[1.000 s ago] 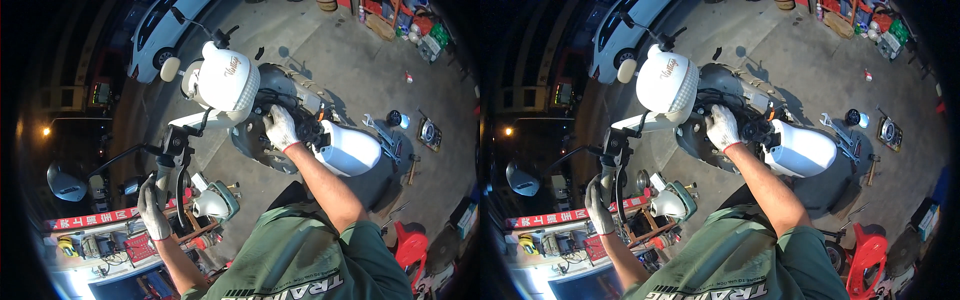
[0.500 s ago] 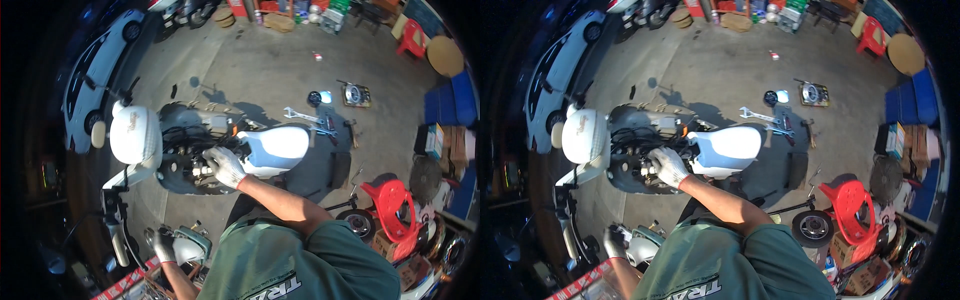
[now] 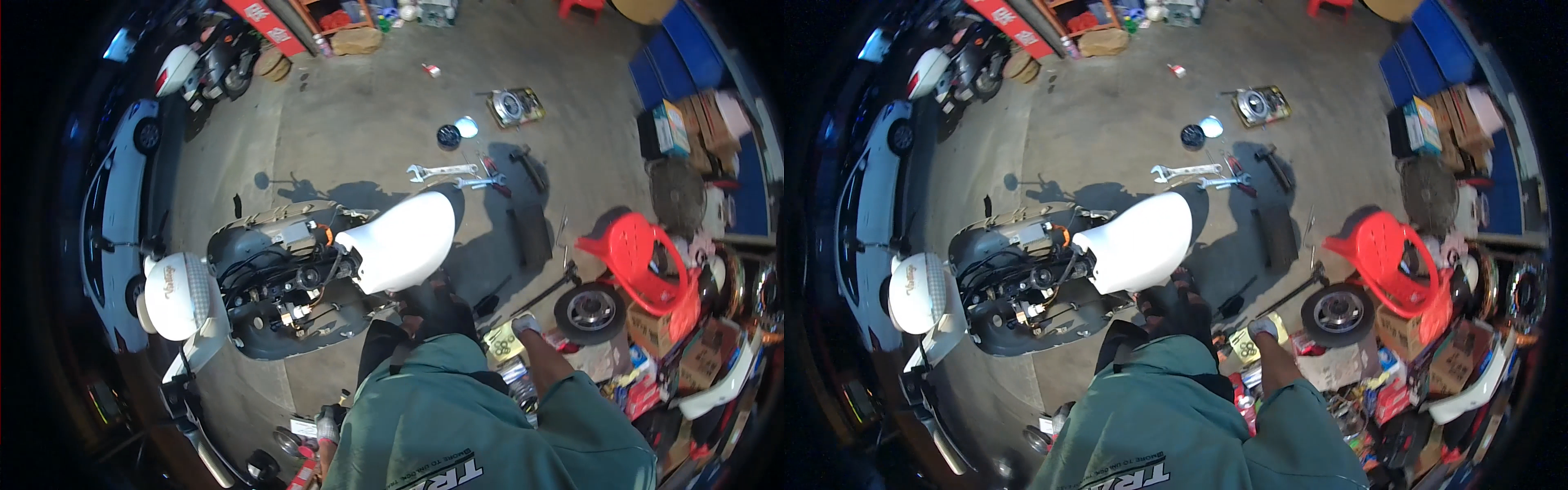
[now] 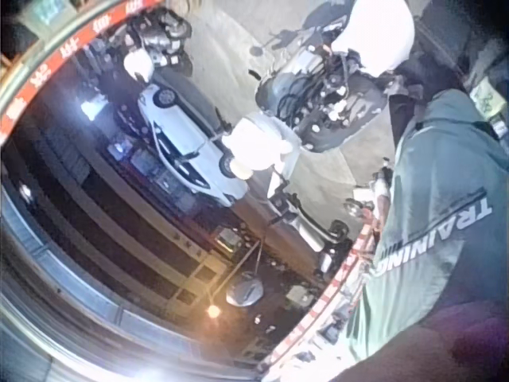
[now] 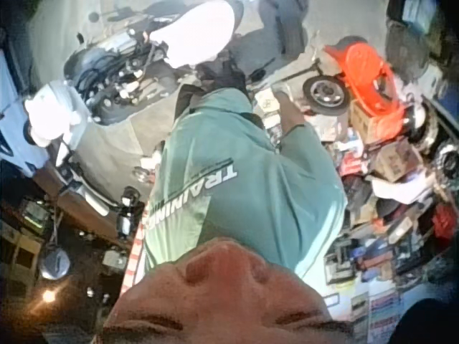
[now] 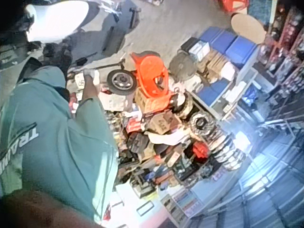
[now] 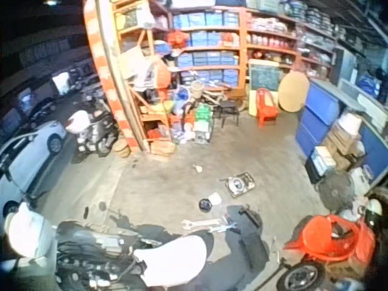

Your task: The person manipulates internal components of a white scooter by hand and with a power tool.

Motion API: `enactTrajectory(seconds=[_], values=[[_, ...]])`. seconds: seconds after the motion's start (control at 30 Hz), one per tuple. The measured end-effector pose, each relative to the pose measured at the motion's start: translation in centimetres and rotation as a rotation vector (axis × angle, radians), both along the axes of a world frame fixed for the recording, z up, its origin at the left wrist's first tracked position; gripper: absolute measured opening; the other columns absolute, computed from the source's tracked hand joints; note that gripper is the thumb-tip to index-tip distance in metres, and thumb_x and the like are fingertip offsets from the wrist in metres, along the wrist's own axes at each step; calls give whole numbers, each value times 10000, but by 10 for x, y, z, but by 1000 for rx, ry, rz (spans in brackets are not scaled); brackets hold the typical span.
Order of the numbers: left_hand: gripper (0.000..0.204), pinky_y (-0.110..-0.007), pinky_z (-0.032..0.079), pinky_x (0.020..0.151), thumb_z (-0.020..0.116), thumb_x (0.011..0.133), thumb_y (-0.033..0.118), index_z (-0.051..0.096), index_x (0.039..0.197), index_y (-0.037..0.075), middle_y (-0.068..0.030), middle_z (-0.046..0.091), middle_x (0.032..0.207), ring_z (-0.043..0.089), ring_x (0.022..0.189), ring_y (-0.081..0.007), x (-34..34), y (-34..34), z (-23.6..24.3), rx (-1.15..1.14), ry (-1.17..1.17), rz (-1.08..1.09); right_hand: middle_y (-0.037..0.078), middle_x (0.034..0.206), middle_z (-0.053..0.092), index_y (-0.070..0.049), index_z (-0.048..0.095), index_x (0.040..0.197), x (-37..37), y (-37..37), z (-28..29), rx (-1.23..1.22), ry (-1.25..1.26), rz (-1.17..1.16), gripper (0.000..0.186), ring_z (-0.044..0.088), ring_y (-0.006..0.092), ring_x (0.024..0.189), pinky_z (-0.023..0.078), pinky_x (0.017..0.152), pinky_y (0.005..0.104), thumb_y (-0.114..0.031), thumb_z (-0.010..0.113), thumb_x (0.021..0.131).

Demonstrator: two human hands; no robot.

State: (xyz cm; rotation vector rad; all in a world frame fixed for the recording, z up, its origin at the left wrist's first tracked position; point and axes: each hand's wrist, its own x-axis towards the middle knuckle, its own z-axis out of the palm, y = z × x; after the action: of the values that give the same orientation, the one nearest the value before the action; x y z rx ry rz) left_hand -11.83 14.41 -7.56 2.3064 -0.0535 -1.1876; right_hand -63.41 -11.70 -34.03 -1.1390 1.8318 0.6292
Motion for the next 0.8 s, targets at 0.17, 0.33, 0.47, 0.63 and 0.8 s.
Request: enactTrajectory(seconds=[0.17, 0.33, 0.47, 0.63, 0.8], values=[[322, -382, 546, 666, 571, 901, 259, 613, 1114, 22, -168, 680, 984, 659, 778, -257, 48, -19, -16, 38, 109, -8, 173, 981, 693, -28, 699, 975, 25, 138, -26, 1, -197, 272, 366, 665, 308, 897, 519, 778, 387, -350, 637, 811], [345, -347, 503, 655, 515, 932, 320, 617, 1132, 58, -112, 692, 991, 662, 789, -219, 101, -48, -28, 85, 156, -176, 175, 888, 697, -51, 714, 888, 108, 214, 5, 110, -387, -428, 237, 687, 305, 852, 543, 712, 388, -257, 648, 792], [346, -344, 499, 663, 498, 934, 327, 628, 1124, 69, -100, 699, 981, 672, 786, -208, 138, -54, -39, 88, 173, -296, 174, 917, 692, -76, 716, 901, 143, 255, 29, -66, -285, 362, 222, 682, 307, 882, 549, 730, 384, -228, 649, 753], [352, -339, 497, 641, 553, 887, 329, 630, 1124, 81, -93, 700, 962, 672, 749, -201, 166, -39, -68, 112, 205, -358, 167, 968, 686, -91, 707, 952, 142, 329, 30, -136, -205, 400, 258, 669, 292, 942, 547, 749, 384, -246, 619, 766], [317, -339, 490, 628, 541, 876, 269, 634, 1119, 87, -77, 700, 931, 666, 723, -198, 157, -28, -103, 260, 220, -344, 130, 999, 691, -93, 686, 890, 106, 359, 28, -47, -192, 0, 213, 670, 285, 932, 542, 758, 383, -265, 602, 796]])
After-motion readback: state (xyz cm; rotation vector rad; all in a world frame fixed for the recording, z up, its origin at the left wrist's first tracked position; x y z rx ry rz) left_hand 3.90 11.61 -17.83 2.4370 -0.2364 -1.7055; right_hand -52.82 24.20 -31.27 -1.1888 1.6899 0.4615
